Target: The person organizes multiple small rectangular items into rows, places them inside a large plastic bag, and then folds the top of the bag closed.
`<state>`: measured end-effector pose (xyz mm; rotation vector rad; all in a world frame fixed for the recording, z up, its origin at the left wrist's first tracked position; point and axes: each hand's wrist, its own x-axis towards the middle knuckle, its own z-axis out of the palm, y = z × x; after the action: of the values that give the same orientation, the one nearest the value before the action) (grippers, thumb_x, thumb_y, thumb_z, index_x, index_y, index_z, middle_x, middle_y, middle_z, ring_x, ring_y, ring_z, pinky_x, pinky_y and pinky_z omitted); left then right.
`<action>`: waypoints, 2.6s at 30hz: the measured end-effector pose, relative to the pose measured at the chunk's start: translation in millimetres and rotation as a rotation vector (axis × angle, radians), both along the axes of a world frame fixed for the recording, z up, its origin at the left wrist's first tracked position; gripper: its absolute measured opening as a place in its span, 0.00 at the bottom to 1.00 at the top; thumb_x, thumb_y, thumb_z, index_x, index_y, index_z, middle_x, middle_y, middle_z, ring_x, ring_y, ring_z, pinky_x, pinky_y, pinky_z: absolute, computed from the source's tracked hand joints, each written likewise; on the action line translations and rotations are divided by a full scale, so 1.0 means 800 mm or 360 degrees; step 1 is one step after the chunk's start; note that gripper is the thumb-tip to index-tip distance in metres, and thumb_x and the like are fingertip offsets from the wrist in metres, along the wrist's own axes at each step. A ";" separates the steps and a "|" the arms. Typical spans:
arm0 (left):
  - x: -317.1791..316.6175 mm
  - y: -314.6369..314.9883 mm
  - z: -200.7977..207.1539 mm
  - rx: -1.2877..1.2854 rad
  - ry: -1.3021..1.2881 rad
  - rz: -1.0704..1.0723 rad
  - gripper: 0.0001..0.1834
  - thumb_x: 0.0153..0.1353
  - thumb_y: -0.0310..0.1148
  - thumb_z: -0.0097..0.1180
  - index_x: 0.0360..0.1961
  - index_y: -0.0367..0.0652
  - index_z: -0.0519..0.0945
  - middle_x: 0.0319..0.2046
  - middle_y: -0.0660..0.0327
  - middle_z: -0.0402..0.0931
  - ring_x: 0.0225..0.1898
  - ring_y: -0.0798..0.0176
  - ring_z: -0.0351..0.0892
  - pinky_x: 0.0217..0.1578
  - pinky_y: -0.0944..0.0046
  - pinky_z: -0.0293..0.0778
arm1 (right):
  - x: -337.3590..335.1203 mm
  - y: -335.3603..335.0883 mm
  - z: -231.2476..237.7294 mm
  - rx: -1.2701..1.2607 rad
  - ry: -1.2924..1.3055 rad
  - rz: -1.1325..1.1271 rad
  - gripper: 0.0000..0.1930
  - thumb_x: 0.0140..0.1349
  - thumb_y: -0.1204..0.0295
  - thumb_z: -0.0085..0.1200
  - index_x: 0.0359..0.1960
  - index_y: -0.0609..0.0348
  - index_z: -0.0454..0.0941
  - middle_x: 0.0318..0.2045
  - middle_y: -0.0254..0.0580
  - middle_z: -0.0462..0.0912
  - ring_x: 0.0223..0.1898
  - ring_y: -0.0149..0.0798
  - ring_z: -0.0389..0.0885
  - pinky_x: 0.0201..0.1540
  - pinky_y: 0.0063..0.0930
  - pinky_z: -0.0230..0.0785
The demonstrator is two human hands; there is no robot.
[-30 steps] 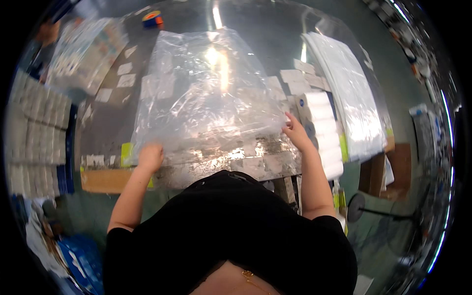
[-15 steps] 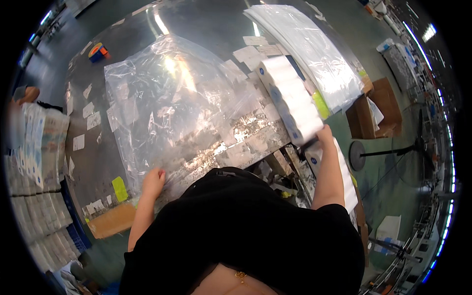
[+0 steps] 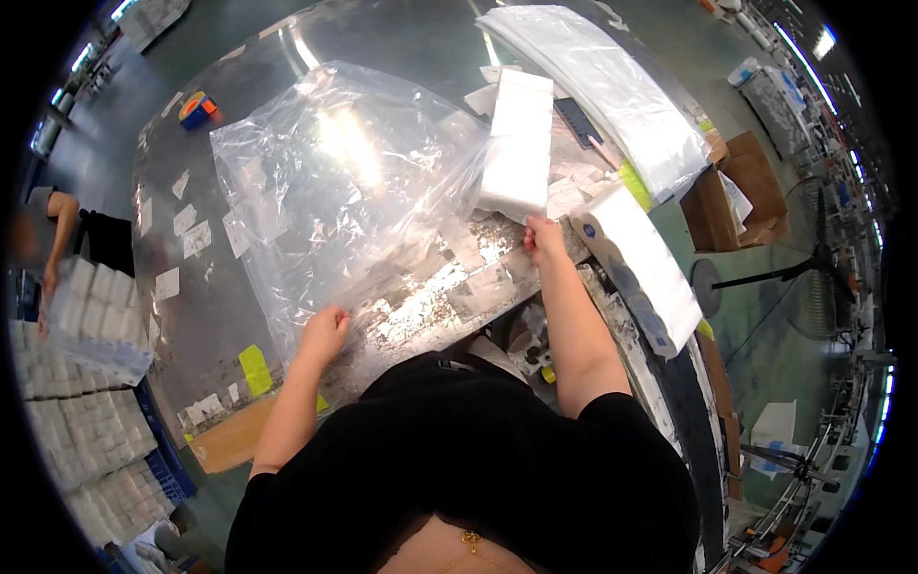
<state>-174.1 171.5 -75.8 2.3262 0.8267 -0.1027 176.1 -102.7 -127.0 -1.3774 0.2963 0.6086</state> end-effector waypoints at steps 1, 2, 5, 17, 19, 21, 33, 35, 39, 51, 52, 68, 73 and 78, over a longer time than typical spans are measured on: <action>-0.001 0.000 0.000 0.0008 0.0006 -0.0010 0.09 0.53 0.35 0.51 0.30 0.40 0.76 0.26 0.51 0.76 0.30 0.48 0.75 0.32 0.55 0.70 | -0.007 0.003 -0.007 0.0000 -0.0022 0.0069 0.06 0.55 0.74 0.50 0.34 0.55 0.69 0.16 0.31 0.69 0.11 0.27 0.63 0.11 0.19 0.52; 0.000 0.000 0.001 0.0016 0.0011 -0.0023 0.09 0.53 0.35 0.51 0.30 0.40 0.76 0.26 0.51 0.76 0.30 0.49 0.75 0.32 0.56 0.70 | -0.013 0.002 -0.013 -0.0001 -0.0050 0.0048 0.06 0.55 0.74 0.49 0.34 0.56 0.69 0.16 0.31 0.69 0.11 0.27 0.63 0.11 0.19 0.52; -0.004 0.002 -0.007 -0.0003 -0.0010 0.0018 0.08 0.53 0.34 0.52 0.31 0.41 0.76 0.25 0.51 0.76 0.29 0.50 0.75 0.32 0.57 0.70 | -0.036 -0.011 -0.017 -0.0021 -0.0134 -0.0011 0.07 0.53 0.77 0.46 0.35 0.59 0.70 0.14 0.30 0.67 0.12 0.26 0.64 0.11 0.19 0.52; 0.005 -0.009 -0.009 0.0010 0.0005 0.0064 0.09 0.54 0.34 0.51 0.30 0.40 0.76 0.24 0.52 0.75 0.28 0.51 0.75 0.31 0.57 0.69 | -0.057 0.021 0.005 0.0043 -0.0083 0.0216 0.06 0.58 0.70 0.50 0.25 0.54 0.68 0.15 0.30 0.69 0.14 0.27 0.65 0.16 0.18 0.57; 0.010 -0.007 -0.008 0.0039 0.0075 0.0060 0.09 0.54 0.35 0.51 0.29 0.39 0.76 0.23 0.52 0.75 0.28 0.50 0.75 0.31 0.57 0.69 | -0.062 0.016 -0.003 0.0057 -0.0143 0.0198 0.06 0.58 0.71 0.50 0.24 0.54 0.69 0.14 0.30 0.68 0.13 0.26 0.64 0.14 0.19 0.54; 0.009 -0.006 -0.005 0.0070 0.0065 0.0083 0.09 0.54 0.34 0.51 0.29 0.39 0.76 0.24 0.52 0.75 0.28 0.50 0.74 0.31 0.56 0.69 | -0.079 -0.013 -0.004 0.0080 -0.0096 0.0348 0.07 0.58 0.71 0.50 0.23 0.54 0.68 0.13 0.30 0.68 0.13 0.26 0.64 0.15 0.19 0.54; 0.032 -0.008 -0.008 0.0281 0.0009 0.0292 0.07 0.48 0.31 0.50 0.23 0.38 0.72 0.24 0.50 0.72 0.29 0.48 0.73 0.32 0.55 0.69 | -0.131 -0.157 0.046 0.0028 0.0413 0.0652 0.30 0.54 0.69 0.51 0.60 0.51 0.57 0.50 0.45 0.69 0.52 0.38 0.67 0.52 0.35 0.63; 0.044 -0.009 -0.001 0.0350 -0.0018 0.0314 0.06 0.47 0.31 0.49 0.22 0.38 0.71 0.24 0.49 0.72 0.29 0.47 0.73 0.32 0.54 0.68 | -0.141 -0.115 0.057 0.0021 0.0331 0.0771 0.39 0.52 0.70 0.51 0.65 0.49 0.46 0.56 0.48 0.63 0.57 0.43 0.62 0.56 0.38 0.60; 0.060 -0.011 0.015 0.0408 -0.0075 0.0458 0.05 0.48 0.29 0.48 0.25 0.39 0.71 0.23 0.50 0.72 0.28 0.47 0.73 0.30 0.54 0.68 | -0.134 -0.103 0.048 0.0427 0.0474 0.0684 0.42 0.47 0.71 0.52 0.65 0.52 0.45 0.57 0.50 0.62 0.58 0.48 0.62 0.57 0.41 0.59; 0.053 -0.016 0.148 -0.0007 -0.0570 0.0120 0.15 0.59 0.34 0.47 0.46 0.47 0.78 0.20 0.62 0.72 0.24 0.67 0.71 0.27 0.66 0.67 | -0.081 -0.194 0.122 0.0548 0.1056 0.0981 0.30 0.50 0.69 0.51 0.57 0.61 0.61 0.48 0.51 0.73 0.47 0.47 0.73 0.50 0.41 0.67; 0.050 -0.020 0.156 0.0009 -0.0758 0.0040 0.15 0.60 0.34 0.46 0.46 0.48 0.78 0.20 0.61 0.73 0.26 0.66 0.73 0.28 0.65 0.68 | -0.092 -0.183 0.127 0.0569 0.1070 0.1027 0.29 0.50 0.69 0.51 0.57 0.61 0.61 0.47 0.50 0.73 0.47 0.47 0.73 0.49 0.41 0.67; -0.019 -0.082 0.196 -0.2520 -0.1310 -0.0545 0.22 0.67 0.38 0.37 0.58 0.38 0.65 0.15 0.68 0.60 0.14 0.75 0.57 0.17 0.76 0.60 | -0.149 0.213 0.072 0.1634 0.0936 0.0744 0.24 0.58 0.70 0.47 0.57 0.61 0.60 0.43 0.46 0.75 0.41 0.41 0.75 0.43 0.34 0.70; 0.006 -0.075 0.194 -0.2468 -0.1037 -0.0730 0.21 0.68 0.38 0.35 0.57 0.38 0.65 0.16 0.69 0.60 0.15 0.76 0.57 0.19 0.77 0.61 | -0.110 0.372 0.031 0.1058 0.0499 0.0742 0.23 0.59 0.72 0.48 0.57 0.60 0.61 0.40 0.44 0.76 0.38 0.37 0.76 0.41 0.30 0.70; 0.020 -0.064 0.179 -0.1705 -0.0546 -0.0450 0.19 0.66 0.35 0.37 0.56 0.47 0.70 0.17 0.68 0.62 0.20 0.75 0.59 0.23 0.74 0.62 | -0.164 0.344 0.112 0.0380 -0.0175 0.1849 0.23 0.60 0.67 0.47 0.57 0.60 0.63 0.42 0.45 0.78 0.41 0.34 0.75 0.43 0.29 0.68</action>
<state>-157.9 120.1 67.3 1.3565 0.1569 -0.2007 44.9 172.7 -37.1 -1.2516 -0.7145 1.4477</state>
